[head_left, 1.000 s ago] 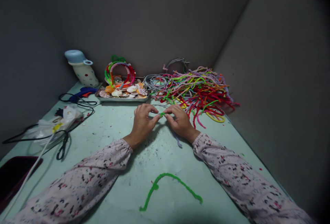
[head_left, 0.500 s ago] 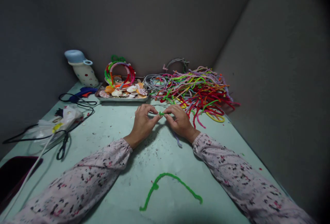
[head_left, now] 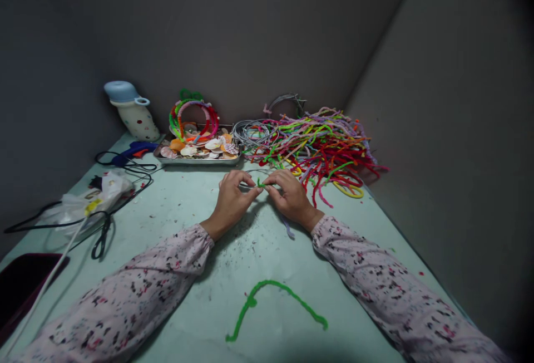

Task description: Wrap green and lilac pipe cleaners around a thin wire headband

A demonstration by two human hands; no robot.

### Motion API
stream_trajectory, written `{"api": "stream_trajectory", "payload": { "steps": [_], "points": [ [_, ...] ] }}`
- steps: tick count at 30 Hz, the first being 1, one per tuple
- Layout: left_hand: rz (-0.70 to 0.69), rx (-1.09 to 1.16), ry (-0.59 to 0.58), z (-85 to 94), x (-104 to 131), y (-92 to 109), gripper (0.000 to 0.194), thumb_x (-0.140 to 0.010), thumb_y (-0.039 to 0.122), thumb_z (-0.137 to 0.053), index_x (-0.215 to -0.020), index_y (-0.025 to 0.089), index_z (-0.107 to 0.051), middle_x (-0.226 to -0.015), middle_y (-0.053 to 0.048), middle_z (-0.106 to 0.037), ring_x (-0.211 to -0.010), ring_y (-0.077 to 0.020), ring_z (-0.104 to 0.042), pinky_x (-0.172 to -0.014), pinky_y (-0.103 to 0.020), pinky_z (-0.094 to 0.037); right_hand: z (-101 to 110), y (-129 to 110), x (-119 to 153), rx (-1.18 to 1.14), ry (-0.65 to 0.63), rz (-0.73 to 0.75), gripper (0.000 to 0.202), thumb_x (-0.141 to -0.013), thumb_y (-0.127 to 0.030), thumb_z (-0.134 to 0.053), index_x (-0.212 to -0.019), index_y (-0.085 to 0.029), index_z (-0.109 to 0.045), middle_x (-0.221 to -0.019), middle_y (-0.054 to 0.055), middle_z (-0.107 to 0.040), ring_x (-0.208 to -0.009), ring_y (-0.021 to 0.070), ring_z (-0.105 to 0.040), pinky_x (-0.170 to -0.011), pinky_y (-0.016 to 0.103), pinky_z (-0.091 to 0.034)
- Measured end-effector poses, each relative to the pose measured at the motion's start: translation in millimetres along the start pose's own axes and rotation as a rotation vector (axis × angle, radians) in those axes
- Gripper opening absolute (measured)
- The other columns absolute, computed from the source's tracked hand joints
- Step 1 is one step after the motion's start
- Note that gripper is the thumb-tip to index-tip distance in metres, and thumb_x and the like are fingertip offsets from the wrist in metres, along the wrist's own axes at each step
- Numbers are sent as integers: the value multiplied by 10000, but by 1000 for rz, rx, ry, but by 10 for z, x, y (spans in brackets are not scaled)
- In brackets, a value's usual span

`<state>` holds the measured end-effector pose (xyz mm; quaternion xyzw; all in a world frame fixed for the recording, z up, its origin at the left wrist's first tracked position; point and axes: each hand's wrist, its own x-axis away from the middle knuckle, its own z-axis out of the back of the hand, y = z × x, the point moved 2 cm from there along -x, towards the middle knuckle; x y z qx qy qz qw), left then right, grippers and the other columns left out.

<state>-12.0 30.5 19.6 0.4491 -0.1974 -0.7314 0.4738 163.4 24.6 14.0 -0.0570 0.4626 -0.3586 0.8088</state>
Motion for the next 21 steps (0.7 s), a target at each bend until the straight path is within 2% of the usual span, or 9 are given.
{"api": "stream_trajectory", "payload": {
  "steps": [5, 9, 21],
  "points": [
    [1, -12, -24, 9, -6, 26, 122, -776, 248, -698, -821, 206, -593, -910, -21, -636, -935, -202, -574, -897, -385, -448, -1, 2, 2, -3, 6, -9, 71, -911, -206, -547, -944, -222, -607, -911, 59, -645, -944, 227, -561, -868, 413, -460],
    [-5, -31, -34, 12, -15, 32, 104, -789, 262, -690, -870, 220, -639, -954, -25, -651, -987, -207, -577, -914, -386, -446, 4, 2, -3, -3, 18, -19, 74, -913, -213, -547, -949, -222, -611, -908, 61, -642, -935, 229, -564, -856, 415, -464],
    [-28, -15, -37, 2, -7, 6, 103, -794, 292, -689, -829, 208, -640, -917, -19, -661, -947, -196, -582, -897, -373, -445, -1, 3, 0, 8, 6, -13, 69, -914, -214, -545, -938, -215, -610, -896, 61, -634, -931, 226, -557, -852, 407, -461]
  ]
}}
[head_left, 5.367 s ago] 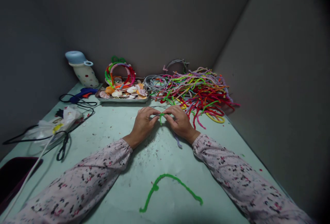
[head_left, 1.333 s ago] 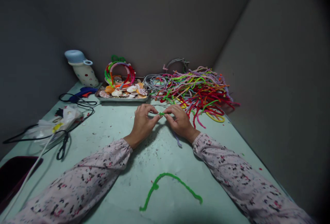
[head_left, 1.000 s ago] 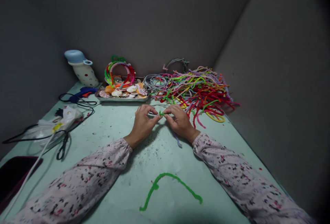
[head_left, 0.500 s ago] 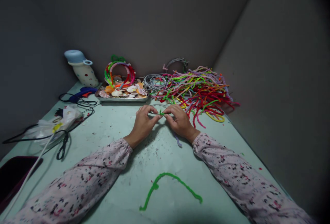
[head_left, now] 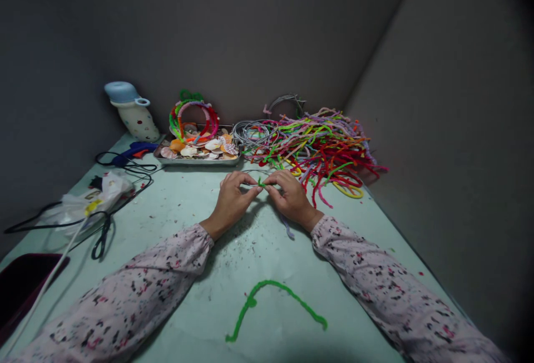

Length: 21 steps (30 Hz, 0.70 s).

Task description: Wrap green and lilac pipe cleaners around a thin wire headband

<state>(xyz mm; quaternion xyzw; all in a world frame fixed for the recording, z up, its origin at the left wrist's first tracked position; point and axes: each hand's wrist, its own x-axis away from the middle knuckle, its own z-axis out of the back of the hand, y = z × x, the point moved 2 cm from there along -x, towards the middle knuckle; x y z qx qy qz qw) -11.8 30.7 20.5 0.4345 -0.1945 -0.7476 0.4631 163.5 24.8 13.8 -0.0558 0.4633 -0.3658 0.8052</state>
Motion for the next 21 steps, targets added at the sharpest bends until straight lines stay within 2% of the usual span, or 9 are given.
{"api": "stream_trajectory", "payload": {
  "steps": [15, 21],
  "points": [
    [36, -33, -35, -2, 6, 33, 110, -793, 293, -676, -775, 214, -601, -860, -3, -651, -911, -200, -581, -897, -379, -427, -3, -9, 1, -18, -28, 11, 75, -901, -206, -550, -937, -228, -611, -905, 61, -646, -945, 234, -560, -877, 429, -459],
    [45, 22, -58, -3, -1, 16, 115, -781, 281, -669, -745, 209, -587, -832, 2, -638, -880, -195, -579, -862, -367, -436, -2, -29, -1, -16, -32, 29, 70, -900, -205, -553, -931, -222, -613, -890, 63, -643, -931, 231, -561, -865, 419, -462]
  ]
}}
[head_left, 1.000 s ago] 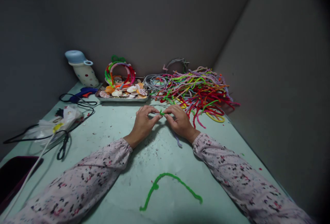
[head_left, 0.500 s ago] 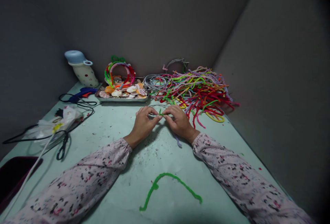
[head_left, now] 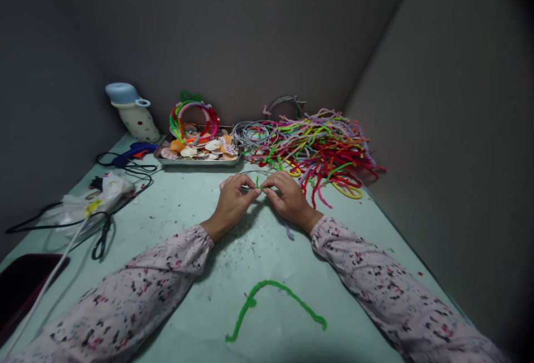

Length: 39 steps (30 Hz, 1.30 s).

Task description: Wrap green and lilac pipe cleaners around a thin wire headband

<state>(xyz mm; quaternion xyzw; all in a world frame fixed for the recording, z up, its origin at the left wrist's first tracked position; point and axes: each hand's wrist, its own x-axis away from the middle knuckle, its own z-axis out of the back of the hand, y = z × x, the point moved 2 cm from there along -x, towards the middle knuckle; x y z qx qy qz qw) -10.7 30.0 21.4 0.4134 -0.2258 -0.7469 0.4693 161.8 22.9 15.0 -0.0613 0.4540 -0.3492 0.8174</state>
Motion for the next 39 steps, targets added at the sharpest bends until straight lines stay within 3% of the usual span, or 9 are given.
{"api": "stream_trajectory", "payload": {
  "steps": [14, 25, 39],
  "points": [
    [-22, -37, 33, -2, 5, 15, 101, -809, 301, -655, -778, 209, -629, -820, -11, -674, -842, -189, -593, -820, -360, -462, 4, 16, 1, -3, 7, -29, 83, -902, -207, -554, -947, -230, -619, -912, 60, -656, -945, 235, -564, -877, 427, -458],
    [11, -8, -11, -6, -1, -11, 144, -809, 326, -639, -735, 205, -620, -770, 2, -653, -816, -185, -594, -788, -333, -454, -16, 27, 13, -6, -3, -10, 84, -894, -213, -568, -951, -223, -629, -916, 64, -644, -934, 227, -563, -864, 418, -466],
    [-1, -53, 1, -24, 4, 9, 147, -813, 321, -606, -741, 192, -603, -752, -6, -628, -805, -188, -557, -847, -352, -412, -23, 21, -1, 4, -9, 5, 82, -900, -209, -567, -946, -212, -633, -902, 66, -651, -920, 224, -562, -854, 411, -459]
  ]
}}
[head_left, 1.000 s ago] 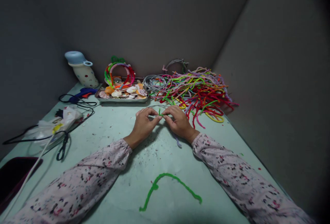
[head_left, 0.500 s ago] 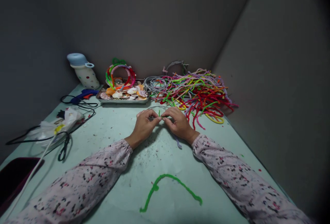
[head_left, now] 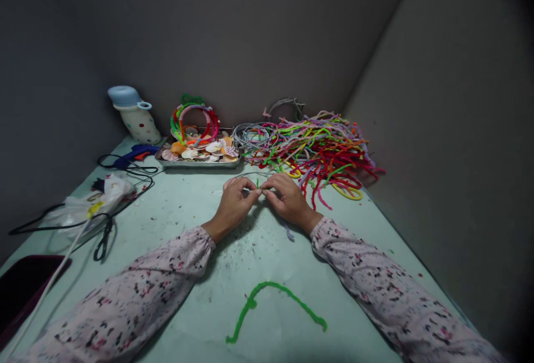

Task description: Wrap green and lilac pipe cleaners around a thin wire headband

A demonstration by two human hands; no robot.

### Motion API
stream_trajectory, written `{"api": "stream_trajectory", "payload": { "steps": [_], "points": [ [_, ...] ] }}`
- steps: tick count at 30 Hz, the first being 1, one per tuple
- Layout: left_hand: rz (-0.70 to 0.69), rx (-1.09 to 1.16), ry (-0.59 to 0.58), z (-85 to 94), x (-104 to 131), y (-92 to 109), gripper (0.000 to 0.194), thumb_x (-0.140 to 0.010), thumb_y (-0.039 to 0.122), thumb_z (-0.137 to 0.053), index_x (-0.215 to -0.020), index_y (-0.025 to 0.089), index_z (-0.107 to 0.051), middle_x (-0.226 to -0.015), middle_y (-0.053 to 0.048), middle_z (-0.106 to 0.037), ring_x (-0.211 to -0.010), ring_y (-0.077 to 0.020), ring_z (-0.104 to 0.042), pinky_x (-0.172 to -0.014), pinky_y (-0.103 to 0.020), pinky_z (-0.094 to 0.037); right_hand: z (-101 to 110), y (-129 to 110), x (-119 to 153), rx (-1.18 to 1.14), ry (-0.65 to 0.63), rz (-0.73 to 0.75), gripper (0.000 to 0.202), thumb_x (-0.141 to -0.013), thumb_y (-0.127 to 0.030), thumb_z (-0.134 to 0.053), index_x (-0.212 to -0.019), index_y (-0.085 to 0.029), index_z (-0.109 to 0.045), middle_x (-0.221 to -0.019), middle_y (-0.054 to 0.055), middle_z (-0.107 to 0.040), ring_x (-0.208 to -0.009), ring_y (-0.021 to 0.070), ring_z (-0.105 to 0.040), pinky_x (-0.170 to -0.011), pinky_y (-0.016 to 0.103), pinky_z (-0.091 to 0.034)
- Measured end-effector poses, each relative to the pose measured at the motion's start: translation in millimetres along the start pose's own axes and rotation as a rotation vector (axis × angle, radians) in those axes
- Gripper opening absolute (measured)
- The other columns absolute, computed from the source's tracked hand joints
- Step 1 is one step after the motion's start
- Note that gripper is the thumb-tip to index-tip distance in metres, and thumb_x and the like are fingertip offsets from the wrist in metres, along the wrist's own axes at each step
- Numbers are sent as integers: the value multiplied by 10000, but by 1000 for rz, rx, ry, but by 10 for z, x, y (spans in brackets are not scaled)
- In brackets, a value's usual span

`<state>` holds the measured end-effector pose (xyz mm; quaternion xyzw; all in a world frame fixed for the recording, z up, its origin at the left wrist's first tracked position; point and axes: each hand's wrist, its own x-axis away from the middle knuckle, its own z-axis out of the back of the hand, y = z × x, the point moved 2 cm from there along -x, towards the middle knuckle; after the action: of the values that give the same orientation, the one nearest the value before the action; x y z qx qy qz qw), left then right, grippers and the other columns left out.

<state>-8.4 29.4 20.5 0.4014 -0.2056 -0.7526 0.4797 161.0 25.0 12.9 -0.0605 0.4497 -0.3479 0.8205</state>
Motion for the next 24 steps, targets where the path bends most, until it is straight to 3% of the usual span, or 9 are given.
{"api": "stream_trajectory", "payload": {
  "steps": [11, 24],
  "points": [
    [17, -22, -9, 4, -5, -8, 176, -836, 327, -585, -725, 193, -612, -743, -2, -639, -796, -184, -564, -856, -356, -407, -8, 4, 12, 11, -33, -7, 77, -910, -218, -551, -944, -207, -620, -903, 68, -639, -920, 227, -549, -853, 407, -449],
    [7, -58, -13, -4, 9, 13, 178, -864, 336, -553, -766, 201, -616, -796, 6, -658, -857, -186, -583, -989, -422, -322, -1, 1, 8, 12, -8, 0, 64, -905, -207, -552, -936, -208, -609, -897, 67, -633, -913, 224, -549, -844, 409, -454]
  ]
}}
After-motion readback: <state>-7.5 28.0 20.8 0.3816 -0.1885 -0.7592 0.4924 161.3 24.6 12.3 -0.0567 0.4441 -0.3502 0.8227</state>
